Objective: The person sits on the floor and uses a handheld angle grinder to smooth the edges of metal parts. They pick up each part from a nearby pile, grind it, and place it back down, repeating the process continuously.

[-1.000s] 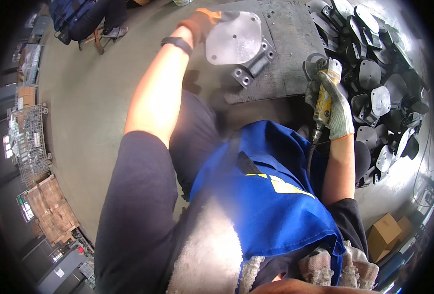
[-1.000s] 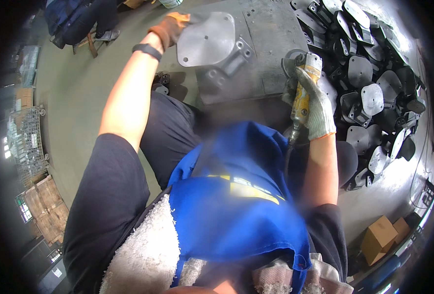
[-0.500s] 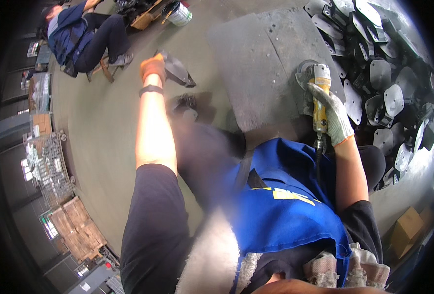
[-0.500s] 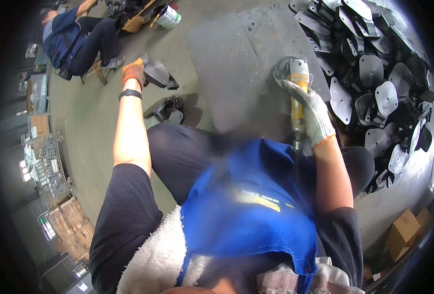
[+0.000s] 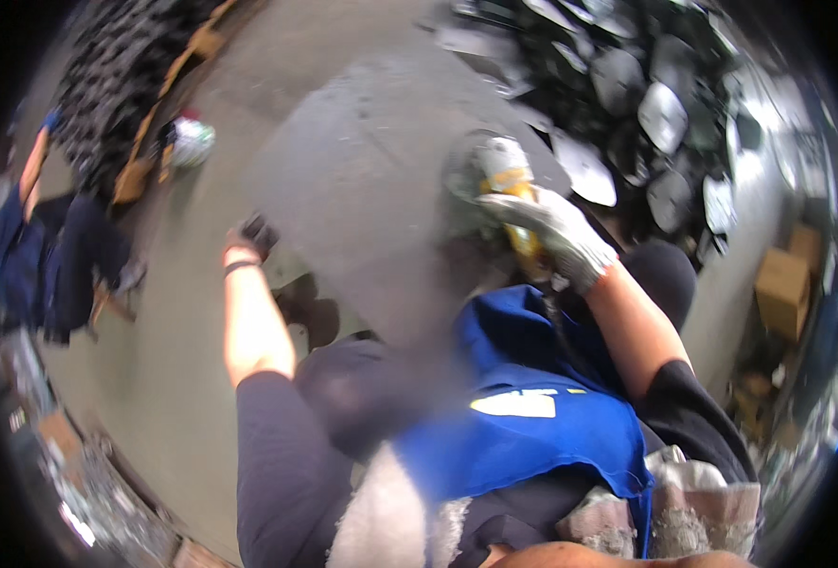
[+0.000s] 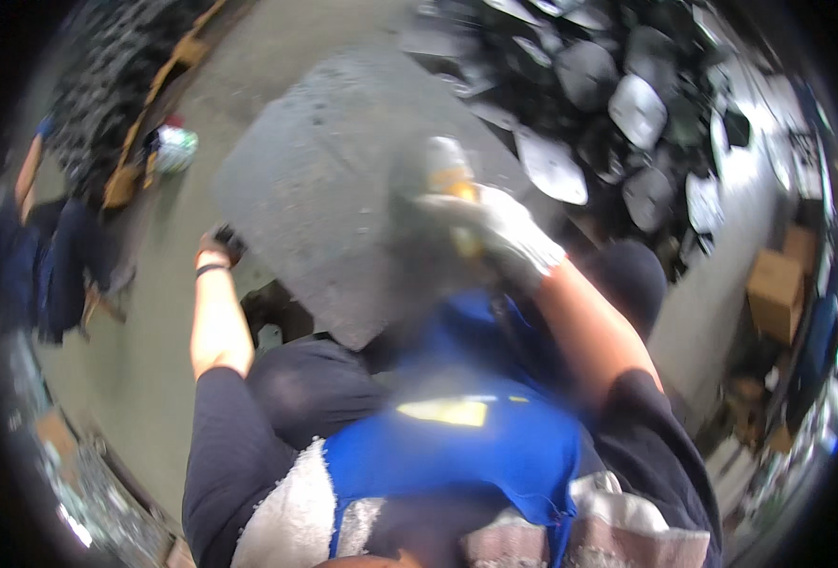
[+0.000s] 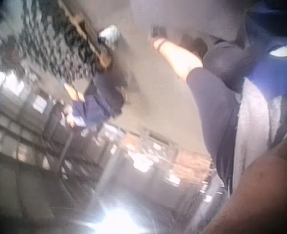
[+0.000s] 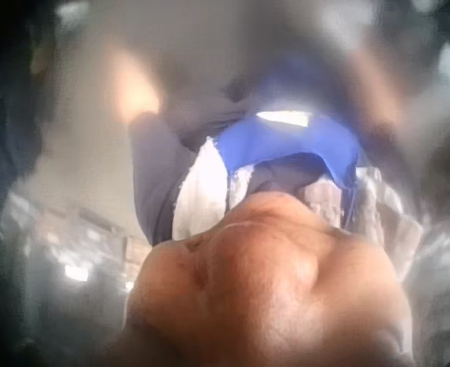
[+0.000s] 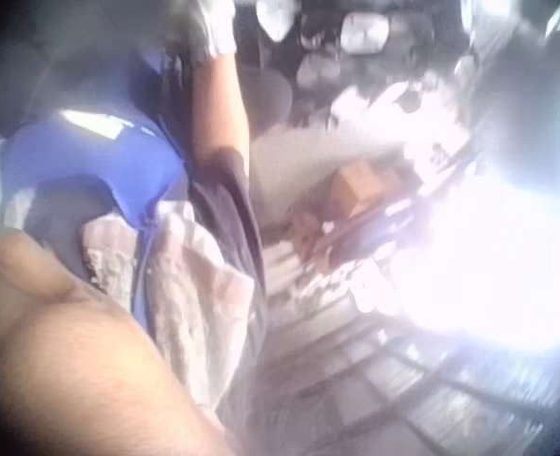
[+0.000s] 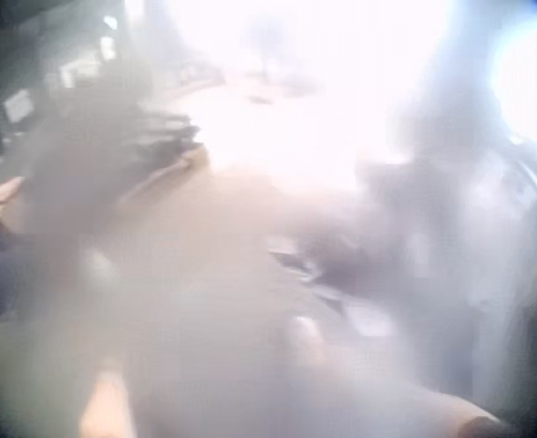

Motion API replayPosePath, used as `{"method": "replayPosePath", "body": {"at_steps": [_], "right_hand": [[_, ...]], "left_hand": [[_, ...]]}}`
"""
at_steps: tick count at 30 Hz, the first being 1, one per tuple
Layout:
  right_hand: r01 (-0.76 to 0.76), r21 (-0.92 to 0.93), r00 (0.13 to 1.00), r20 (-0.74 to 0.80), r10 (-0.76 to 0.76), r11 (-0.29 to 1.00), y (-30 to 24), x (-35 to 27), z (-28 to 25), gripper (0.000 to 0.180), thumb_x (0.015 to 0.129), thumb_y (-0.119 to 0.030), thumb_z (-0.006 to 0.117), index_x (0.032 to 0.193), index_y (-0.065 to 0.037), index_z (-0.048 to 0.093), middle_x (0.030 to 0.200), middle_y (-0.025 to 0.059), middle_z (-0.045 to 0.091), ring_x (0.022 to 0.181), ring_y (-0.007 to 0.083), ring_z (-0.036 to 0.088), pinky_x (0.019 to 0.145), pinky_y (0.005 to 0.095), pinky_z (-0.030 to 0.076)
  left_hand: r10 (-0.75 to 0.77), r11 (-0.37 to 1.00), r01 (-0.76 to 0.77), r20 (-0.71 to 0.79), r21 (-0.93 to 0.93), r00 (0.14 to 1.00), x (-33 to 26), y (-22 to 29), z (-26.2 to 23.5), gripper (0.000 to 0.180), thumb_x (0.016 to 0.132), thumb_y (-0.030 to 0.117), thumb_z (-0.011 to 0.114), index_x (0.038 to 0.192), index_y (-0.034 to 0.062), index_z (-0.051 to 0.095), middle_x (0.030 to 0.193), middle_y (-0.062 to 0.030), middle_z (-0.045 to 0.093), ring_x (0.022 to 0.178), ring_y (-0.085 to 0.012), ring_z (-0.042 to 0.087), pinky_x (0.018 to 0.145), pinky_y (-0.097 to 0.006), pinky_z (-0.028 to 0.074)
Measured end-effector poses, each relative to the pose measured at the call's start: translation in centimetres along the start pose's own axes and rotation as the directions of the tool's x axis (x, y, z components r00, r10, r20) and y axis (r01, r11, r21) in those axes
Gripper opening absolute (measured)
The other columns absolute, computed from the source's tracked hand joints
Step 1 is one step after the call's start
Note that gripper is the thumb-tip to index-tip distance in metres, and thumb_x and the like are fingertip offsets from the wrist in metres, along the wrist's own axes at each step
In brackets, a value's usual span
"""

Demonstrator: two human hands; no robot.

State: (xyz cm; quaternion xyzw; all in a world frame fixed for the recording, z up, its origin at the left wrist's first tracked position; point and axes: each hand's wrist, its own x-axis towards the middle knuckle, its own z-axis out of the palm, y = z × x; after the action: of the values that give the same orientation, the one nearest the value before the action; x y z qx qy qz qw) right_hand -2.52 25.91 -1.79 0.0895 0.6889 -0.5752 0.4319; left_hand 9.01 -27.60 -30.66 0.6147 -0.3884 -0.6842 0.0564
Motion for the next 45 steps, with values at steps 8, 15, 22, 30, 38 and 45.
{"method": "replayPosePath", "body": {"at_steps": [8,15,22,30,38,45], "right_hand": [[0.073,-0.086,0.995,0.069,-0.067,0.994,-1.5,-1.5,0.2,0.046,0.09,-0.051,0.074,0.101,-0.006,0.072,0.082,0.0047,0.07,0.067,0.0129,0.066,0.062,0.0274,0.052],[0.101,-0.393,0.987,-0.076,-0.142,0.914,0.9,0.3,-1.8,0.056,0.087,-0.061,0.072,0.099,-0.006,0.073,0.086,0.0082,0.071,0.07,0.0175,0.068,0.063,0.0325,0.053],[0.238,-0.635,0.911,-0.115,-0.395,0.735,-0.7,-5.4,-0.9,0.053,0.088,-0.05,0.069,0.112,-0.003,0.074,0.103,0.0188,0.074,0.096,0.0354,0.072,0.089,0.0425,0.055],[0.547,-0.486,0.661,-0.249,-0.707,0.682,-1.5,-15.1,-9.8,0.058,0.09,-0.052,0.071,0.122,-0.003,0.068,0.118,0.0197,0.069,0.114,0.0343,0.065,0.099,0.0412,0.051],[-0.128,-0.486,0.714,-0.65,-0.259,0.864,16.3,-15.3,-28.1,0.069,0.085,-0.059,0.074,0.124,-0.001,0.065,0.12,0.0239,0.068,0.116,0.0386,0.064,0.1,0.0453,0.051],[-0.347,-0.613,0.676,-0.688,-0.263,0.71,26.2,-9.6,-33.5,0.099,0.08,-0.058,0.081,0.154,-0.006,0.04,0.15,0.0244,0.05,0.136,0.0394,0.054,0.111,0.0458,0.046]], "left_hand": [[-0.084,0.962,0.184,-0.42,0.203,0.904,-3.4,-3.7,-9.6,0.044,0.1,0.039,0.045,0.121,0.0068,0.068,0.127,-0.0139,0.07,0.106,-0.0414,0.069,0.086,-0.052,0.059],[0.06,0.955,-0.056,0.006,-0.291,0.998,-16.4,-0.4,0.0,0.058,0.104,0.044,0.048,0.149,0.0072,0.046,0.147,-0.0136,0.057,0.129,-0.0359,0.06,0.106,-0.05,0.053],[0.291,0.955,-0.271,0.215,-0.121,0.932,-28.6,4.5,1.2,0.062,0.106,0.05,0.044,0.156,0.012,0.041,0.161,-0.0071,0.045,0.146,-0.0287,0.045,0.121,-0.044,0.035],[0.427,0.851,-0.522,0.505,0.054,0.75,-41.1,3.6,5.8,0.062,0.107,0.053,0.047,0.155,0.0136,0.044,0.159,-0.0051,0.047,0.149,-0.0271,0.04,0.123,-0.042,0.031],[0.213,0.794,-0.495,0.6,0.354,0.771,-43.8,-0.1,13.5,0.053,0.11,0.042,0.044,0.155,0.0155,0.043,0.162,-0.0059,0.043,0.149,-0.0274,0.04,0.12,-0.042,0.033],[0.155,0.684,-0.513,0.584,0.518,0.797,-42.8,-3.4,17.5,0.051,0.11,0.04,0.038,0.151,0.0133,0.05,0.154,-0.0081,0.053,0.144,-0.0282,0.048,0.116,-0.043,0.035]]}}
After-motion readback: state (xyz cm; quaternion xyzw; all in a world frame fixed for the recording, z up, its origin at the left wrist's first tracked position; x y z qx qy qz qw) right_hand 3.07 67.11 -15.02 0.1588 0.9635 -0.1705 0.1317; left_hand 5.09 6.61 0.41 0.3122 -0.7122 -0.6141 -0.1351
